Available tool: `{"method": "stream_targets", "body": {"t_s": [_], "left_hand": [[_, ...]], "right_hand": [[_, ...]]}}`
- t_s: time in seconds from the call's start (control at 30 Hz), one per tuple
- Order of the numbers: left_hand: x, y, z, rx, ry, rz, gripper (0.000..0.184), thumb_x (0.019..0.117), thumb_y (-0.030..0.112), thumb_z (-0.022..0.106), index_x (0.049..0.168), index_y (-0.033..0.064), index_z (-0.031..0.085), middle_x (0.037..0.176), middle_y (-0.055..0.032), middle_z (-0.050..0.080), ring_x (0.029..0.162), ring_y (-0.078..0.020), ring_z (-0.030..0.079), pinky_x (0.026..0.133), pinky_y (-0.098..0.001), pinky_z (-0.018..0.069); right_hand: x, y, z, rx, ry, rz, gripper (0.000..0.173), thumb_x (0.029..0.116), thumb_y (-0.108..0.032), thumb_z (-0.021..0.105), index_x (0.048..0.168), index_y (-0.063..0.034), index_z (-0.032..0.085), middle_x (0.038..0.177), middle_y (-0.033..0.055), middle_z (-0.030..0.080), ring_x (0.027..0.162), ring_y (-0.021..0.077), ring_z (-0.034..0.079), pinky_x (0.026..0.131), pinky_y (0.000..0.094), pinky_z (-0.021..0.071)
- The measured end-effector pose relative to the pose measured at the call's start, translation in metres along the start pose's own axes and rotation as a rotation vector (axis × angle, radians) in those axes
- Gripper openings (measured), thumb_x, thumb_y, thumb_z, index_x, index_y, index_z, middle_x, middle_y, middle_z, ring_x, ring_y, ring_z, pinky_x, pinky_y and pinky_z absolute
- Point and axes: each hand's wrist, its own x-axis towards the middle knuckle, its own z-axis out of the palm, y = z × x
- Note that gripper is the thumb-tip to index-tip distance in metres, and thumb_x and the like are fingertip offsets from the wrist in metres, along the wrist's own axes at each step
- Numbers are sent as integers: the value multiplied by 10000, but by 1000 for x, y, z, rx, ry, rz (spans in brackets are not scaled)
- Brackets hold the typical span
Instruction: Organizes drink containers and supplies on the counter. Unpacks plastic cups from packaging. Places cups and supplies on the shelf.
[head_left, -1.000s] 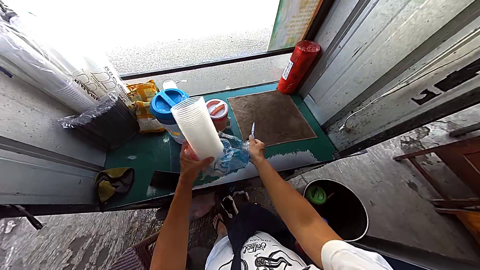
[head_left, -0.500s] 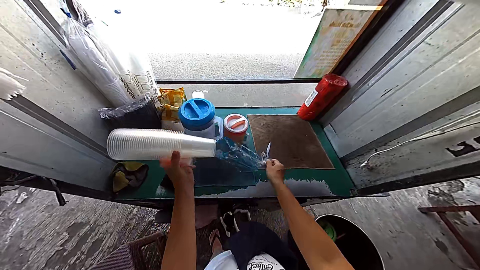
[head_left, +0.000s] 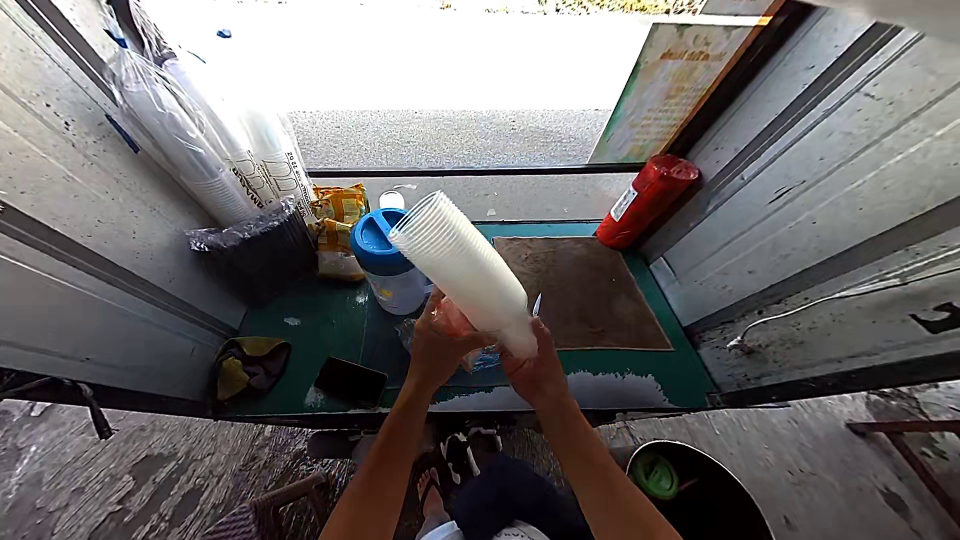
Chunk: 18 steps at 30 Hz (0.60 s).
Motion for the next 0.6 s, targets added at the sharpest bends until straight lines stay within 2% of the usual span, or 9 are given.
{"method": "stream_targets", "body": {"t_s": [0.03,0.1,0.2,0.23,0.3,0.37,0.43,0.5,0.6], "left_hand": [[6,6,-2,65,-73,7,944,696,237,937,1470,-27,466,1161,-69,733,1027,-106,711,942,-302,593],[19,14,-9,113,-158,67,776,812,216,868,1464,-8,511,1228,-79,731,1057,-150,722,950,-341,603],[45,31,-33,416,-53,240,399,927,189,756,1301,82,668,1176,-52,737,1007,-132,718,892,-341,604],[57,38,-44,593,10,291,353,934,172,749,1273,94,688,1176,-70,731,1013,-154,716,901,-371,600],[81,51,-63,926,76,330,355,892,157,796,1229,83,717,1171,-140,708,1010,-269,705,879,-489,579],[99,56,-74,1236,27,258,444,795,183,888,1197,81,731,1213,-189,674,1059,-375,678,866,-582,560],[112,43,-82,1452,-60,186,490,730,163,932,1165,61,732,1201,-221,660,1075,-444,647,853,-623,553],[118,21,-92,1560,-102,245,402,782,108,885,1140,40,713,1095,-227,677,987,-458,668,767,-609,567],[123,9,-107,1584,-121,385,186,887,38,758,1068,35,718,1010,-176,702,905,-394,694,714,-541,574]], "right_hand": [[4,-5,-4,60,4,-13,389,1029,-391,580,1228,-59,533,993,144,715,762,194,731,654,298,633],[12,-19,-12,104,29,-63,392,1054,-421,522,1189,-54,531,929,149,716,719,199,734,605,289,629],[32,-57,-27,-11,102,-204,365,1111,-409,379,1234,-83,487,935,123,698,711,180,723,584,271,621],[42,-73,-31,-70,135,-258,343,1119,-384,370,1255,-87,477,949,119,691,716,178,722,585,271,622],[67,-105,-41,-218,158,-368,307,1121,-324,385,1310,-89,438,993,113,677,733,177,718,596,272,623],[96,-132,-45,-350,167,-455,311,1073,-273,516,1328,-104,463,1027,102,672,733,176,708,598,287,621],[123,-157,-43,-505,128,-453,459,1000,-322,651,1375,-138,461,1099,68,644,813,165,691,647,291,605],[154,-171,-41,-624,132,-442,451,980,-342,670,1348,-157,487,1078,36,671,807,151,703,642,291,610],[211,-182,-36,-726,136,-380,475,982,-313,669,1365,-108,478,1072,81,667,782,189,700,630,338,613]]}}
